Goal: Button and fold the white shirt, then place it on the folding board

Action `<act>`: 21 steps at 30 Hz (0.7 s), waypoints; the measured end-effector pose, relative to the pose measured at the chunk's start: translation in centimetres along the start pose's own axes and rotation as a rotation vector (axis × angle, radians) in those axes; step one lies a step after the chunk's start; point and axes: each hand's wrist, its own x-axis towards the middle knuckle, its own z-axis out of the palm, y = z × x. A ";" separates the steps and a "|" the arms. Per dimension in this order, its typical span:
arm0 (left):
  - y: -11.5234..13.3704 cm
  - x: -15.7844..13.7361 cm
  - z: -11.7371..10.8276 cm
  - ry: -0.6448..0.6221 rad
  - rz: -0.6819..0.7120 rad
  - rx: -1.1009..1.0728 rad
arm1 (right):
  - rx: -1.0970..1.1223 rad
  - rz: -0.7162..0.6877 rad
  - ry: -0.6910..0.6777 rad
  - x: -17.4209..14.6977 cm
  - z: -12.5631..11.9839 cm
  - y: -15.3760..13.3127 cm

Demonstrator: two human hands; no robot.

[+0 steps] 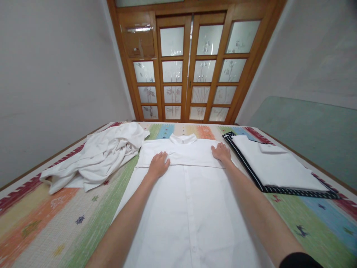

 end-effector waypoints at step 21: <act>-4.8 7.3 1.1 -0.317 -0.076 0.008 | -0.088 -0.168 0.082 0.8 0.5 2.6</act>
